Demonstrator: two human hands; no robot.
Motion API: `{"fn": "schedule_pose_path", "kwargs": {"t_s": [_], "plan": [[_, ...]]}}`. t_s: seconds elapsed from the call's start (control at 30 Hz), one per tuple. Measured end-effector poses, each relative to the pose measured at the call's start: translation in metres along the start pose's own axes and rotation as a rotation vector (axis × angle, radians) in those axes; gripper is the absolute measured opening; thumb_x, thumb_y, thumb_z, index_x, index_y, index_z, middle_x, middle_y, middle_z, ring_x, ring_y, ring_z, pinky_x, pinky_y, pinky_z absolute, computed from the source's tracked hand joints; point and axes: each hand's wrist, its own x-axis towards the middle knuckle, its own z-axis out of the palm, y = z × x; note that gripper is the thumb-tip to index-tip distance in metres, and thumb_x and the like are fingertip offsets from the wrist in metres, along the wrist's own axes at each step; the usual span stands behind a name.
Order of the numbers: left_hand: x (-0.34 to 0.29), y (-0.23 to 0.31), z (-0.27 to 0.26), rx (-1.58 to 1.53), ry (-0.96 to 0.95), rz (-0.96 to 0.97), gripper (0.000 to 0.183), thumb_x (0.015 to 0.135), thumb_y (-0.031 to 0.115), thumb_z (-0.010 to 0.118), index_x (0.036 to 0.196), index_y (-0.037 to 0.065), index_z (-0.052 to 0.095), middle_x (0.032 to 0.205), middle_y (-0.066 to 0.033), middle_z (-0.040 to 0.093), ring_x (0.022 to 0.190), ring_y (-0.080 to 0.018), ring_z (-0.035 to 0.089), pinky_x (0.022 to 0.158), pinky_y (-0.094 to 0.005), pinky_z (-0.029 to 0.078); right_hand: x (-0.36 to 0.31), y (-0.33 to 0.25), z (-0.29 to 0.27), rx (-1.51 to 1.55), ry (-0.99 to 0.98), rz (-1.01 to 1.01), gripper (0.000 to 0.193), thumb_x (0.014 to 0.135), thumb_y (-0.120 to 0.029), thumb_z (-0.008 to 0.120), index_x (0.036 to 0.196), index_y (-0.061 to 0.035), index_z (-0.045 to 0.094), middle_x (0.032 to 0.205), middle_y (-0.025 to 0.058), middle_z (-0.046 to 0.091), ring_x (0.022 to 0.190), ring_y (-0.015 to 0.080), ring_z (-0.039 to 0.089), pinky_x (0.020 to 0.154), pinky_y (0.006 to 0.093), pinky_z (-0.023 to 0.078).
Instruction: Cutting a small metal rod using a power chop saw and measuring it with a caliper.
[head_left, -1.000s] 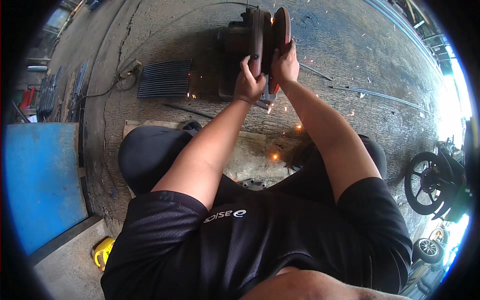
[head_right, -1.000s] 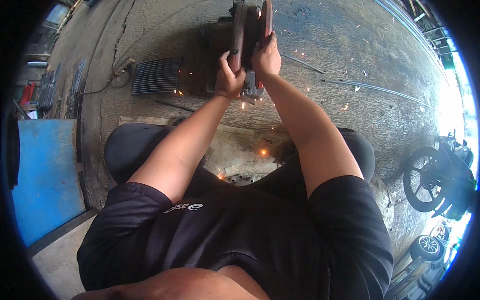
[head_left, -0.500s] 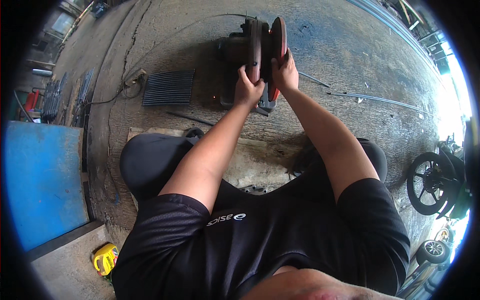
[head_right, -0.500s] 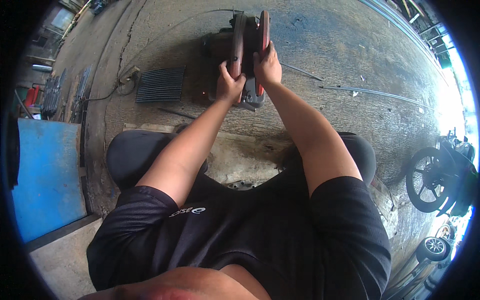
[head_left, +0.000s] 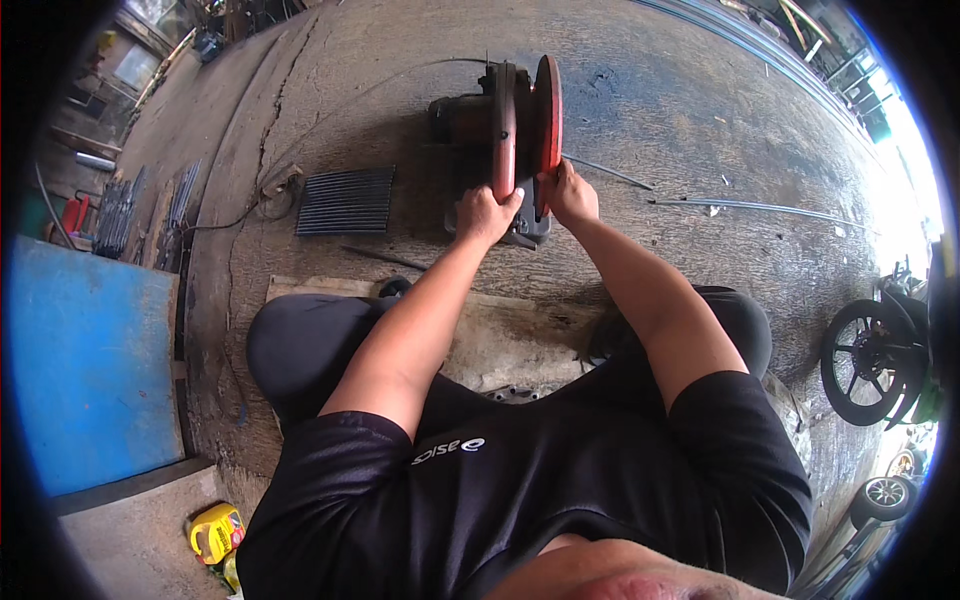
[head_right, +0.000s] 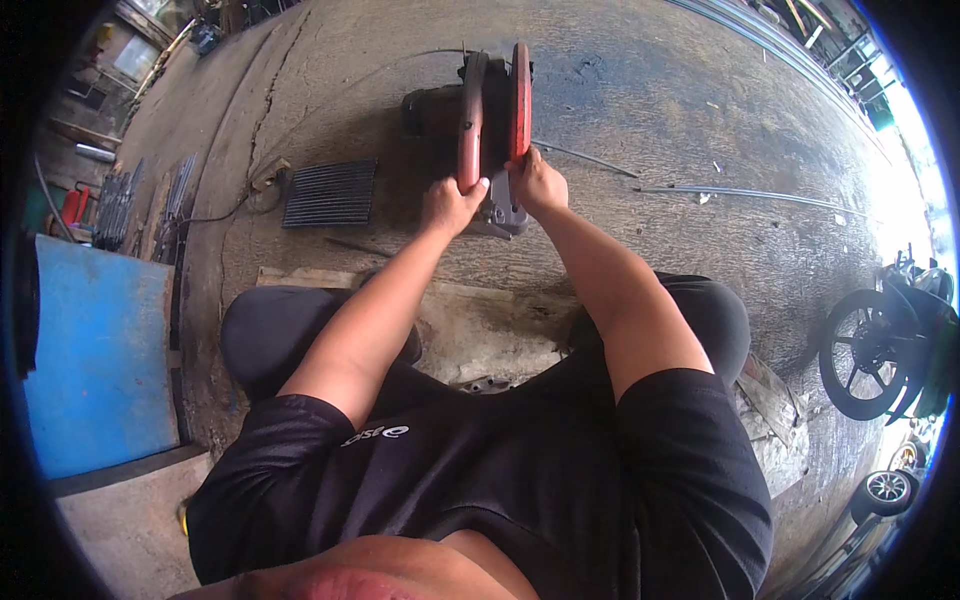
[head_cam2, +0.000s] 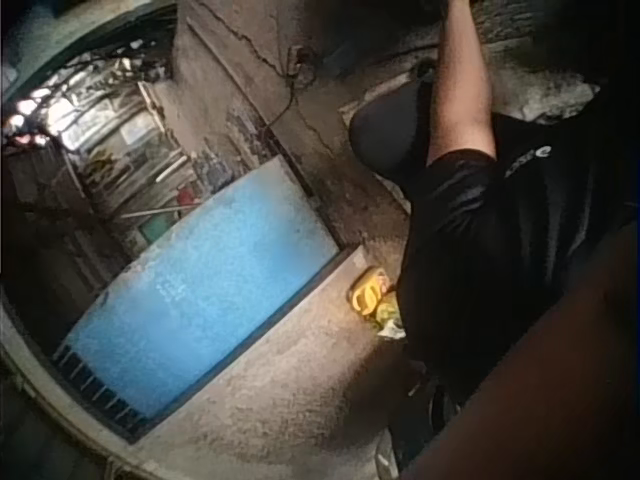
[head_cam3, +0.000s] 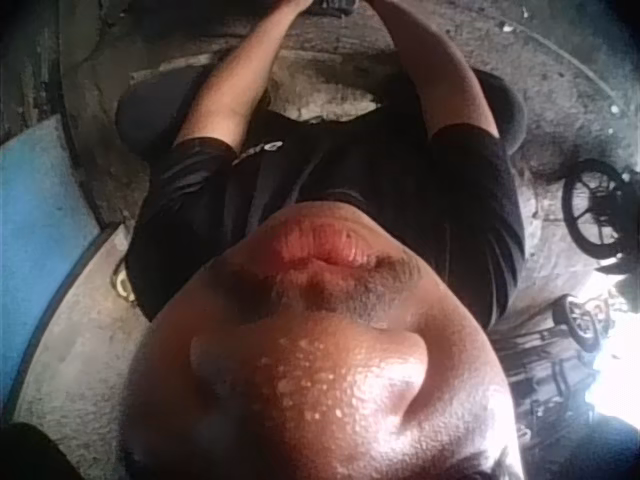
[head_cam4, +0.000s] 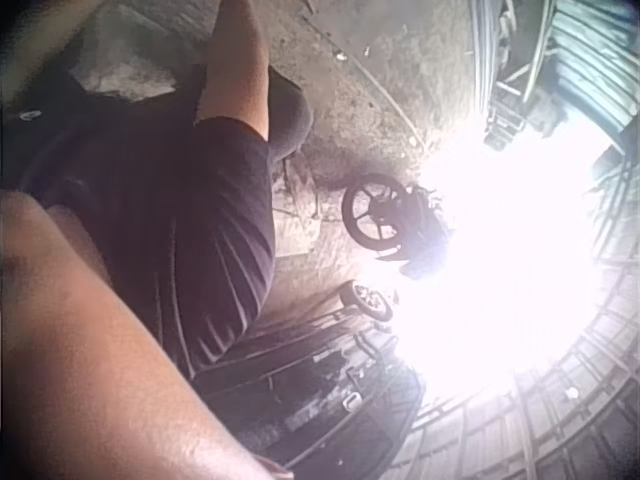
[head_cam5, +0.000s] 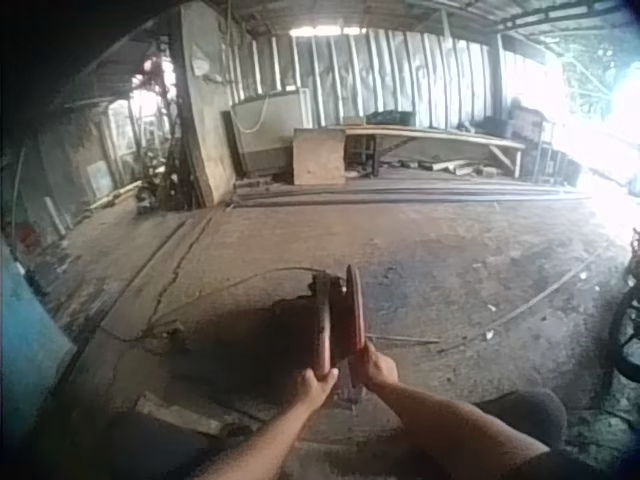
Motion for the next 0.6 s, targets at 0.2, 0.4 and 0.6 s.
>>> {"fn": "schedule_pose_path", "kwargs": {"t_s": [0.2,0.4,0.6], "plan": [[0.065,0.033,-0.049,-0.295,-0.116,-0.081,0.065,0.072,0.062,0.063,0.073,-0.003,0.066,0.065,-0.0217,0.064,0.071,-0.0342,0.068,0.065,-0.0414,0.052,0.047,-0.032,-0.025,0.184,0.377,-0.097,0.039,0.089,-0.043,0.052,0.105,-0.0083,0.055,0.09,0.0218,0.065,0.087,0.0414,0.062,0.074,0.049,0.048],[0.14,0.063,-0.087,-0.404,0.067,0.26,0.039,0.081,0.039,0.063,0.088,0.001,0.065,0.077,-0.0108,0.066,0.074,-0.0186,0.062,0.068,-0.0348,0.046,0.132,-0.078,-0.09,0.099,0.436,-0.06,0.046,0.087,-0.048,0.05,0.108,-0.0094,0.063,0.096,0.0239,0.065,0.095,0.0413,0.06,0.083,0.0465,0.047],[0.178,0.069,-0.102,-0.446,0.045,0.294,0.041,0.077,0.035,0.065,0.089,-0.005,0.065,0.089,-0.0254,0.065,0.089,-0.0366,0.064,0.079,-0.0431,0.049,0.177,-0.089,-0.115,-0.052,0.384,-0.087,0.052,0.087,-0.051,0.045,0.115,-0.0106,0.062,0.105,0.0233,0.063,0.102,0.039,0.059,0.09,0.0449,0.046]]}}
